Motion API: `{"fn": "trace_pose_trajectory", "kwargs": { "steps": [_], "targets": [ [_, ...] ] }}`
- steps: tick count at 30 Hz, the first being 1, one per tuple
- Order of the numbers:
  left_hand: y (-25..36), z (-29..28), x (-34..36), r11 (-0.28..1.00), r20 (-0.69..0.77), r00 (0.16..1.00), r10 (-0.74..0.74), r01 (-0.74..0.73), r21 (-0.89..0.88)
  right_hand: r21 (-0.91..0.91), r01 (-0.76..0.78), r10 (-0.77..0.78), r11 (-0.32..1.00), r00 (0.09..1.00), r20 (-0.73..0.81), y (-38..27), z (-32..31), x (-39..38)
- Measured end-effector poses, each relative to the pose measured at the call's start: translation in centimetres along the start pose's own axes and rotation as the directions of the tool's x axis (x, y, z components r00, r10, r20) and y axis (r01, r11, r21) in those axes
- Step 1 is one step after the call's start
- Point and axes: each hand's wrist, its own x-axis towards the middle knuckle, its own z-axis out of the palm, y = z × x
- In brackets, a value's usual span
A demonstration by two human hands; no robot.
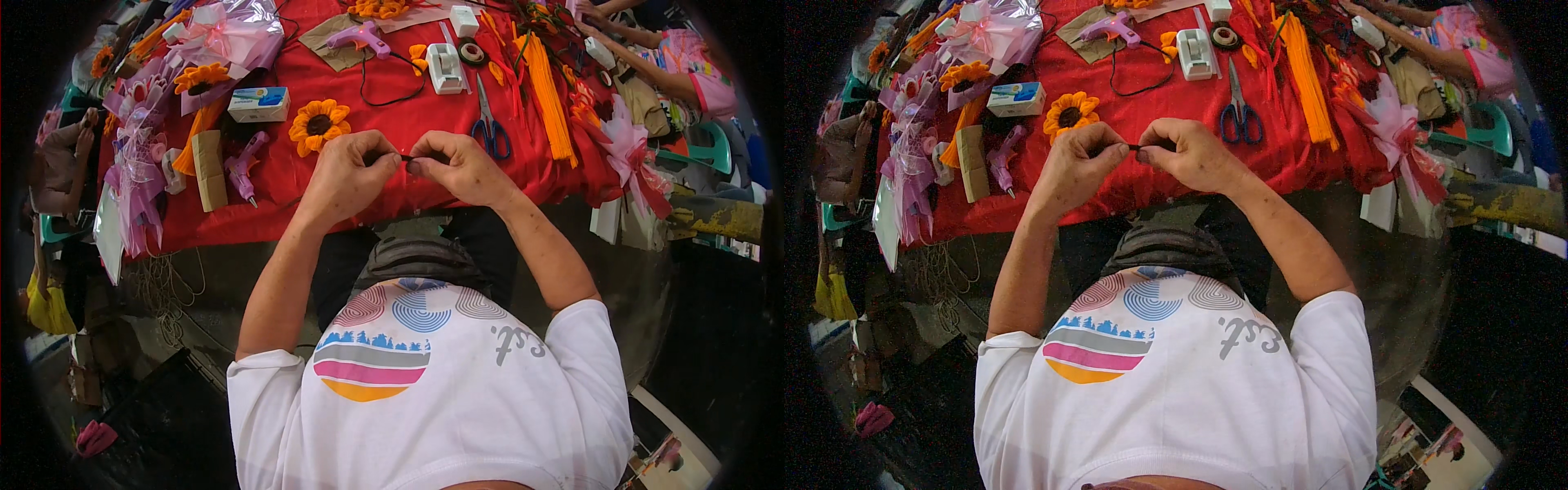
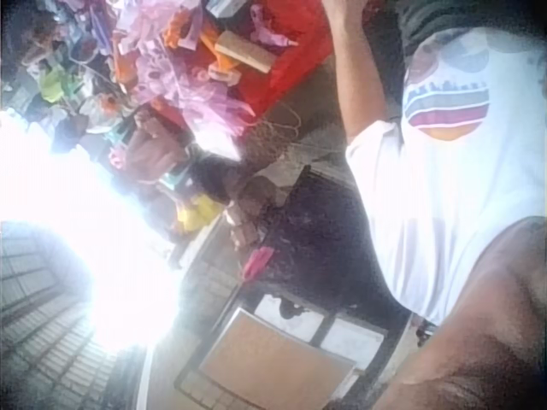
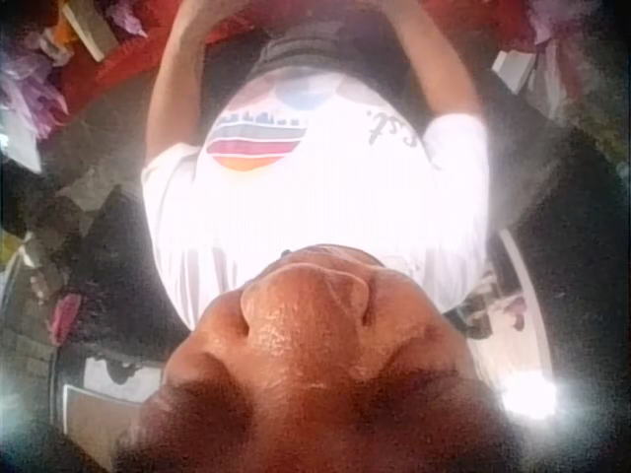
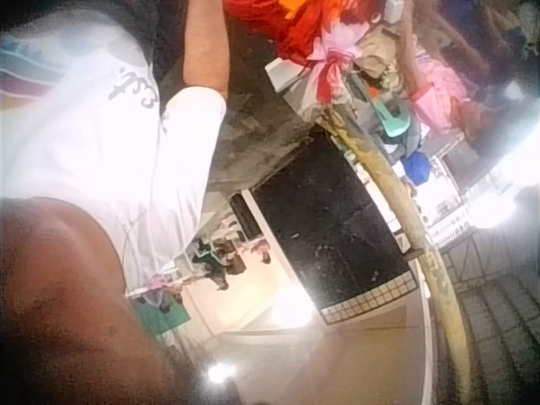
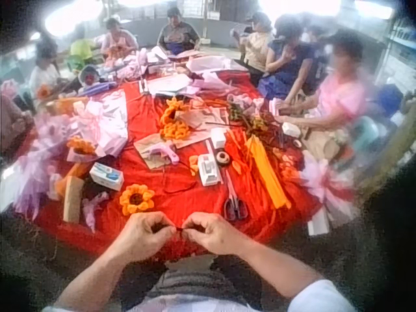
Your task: The person assembles a decorative flower arrangement by attaching a large orange fabric flower to a wire stem, inserting the stem into a cardboard box, and manipulating small black components on a wire.
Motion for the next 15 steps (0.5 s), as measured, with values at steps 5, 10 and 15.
{"fn": "trace_pose_trajectory", "kwargs": {
  "steps": [5,10,15],
  "targets": [
    [-0.3,0.4,0.1,0.997,-0.094,0.994,0.060,-0.065,-0.049,0.118,0.006,0.005,0.993,0.996,-0.094,1.1,0.6,0.3],
    [-0.3,1.0,-0.1,0.987,-0.165,0.986,0.014,-0.039,-0.153,0.119,0.053,-0.028,0.991,0.978,-0.206,1.0,1.1,0.3],
    [-0.7,1.8,0.0,0.964,-0.181,0.982,-0.049,-0.002,-0.267,0.176,0.100,-0.045,0.979,0.956,-0.291,0.1,1.7,0.4]
  ]
}}
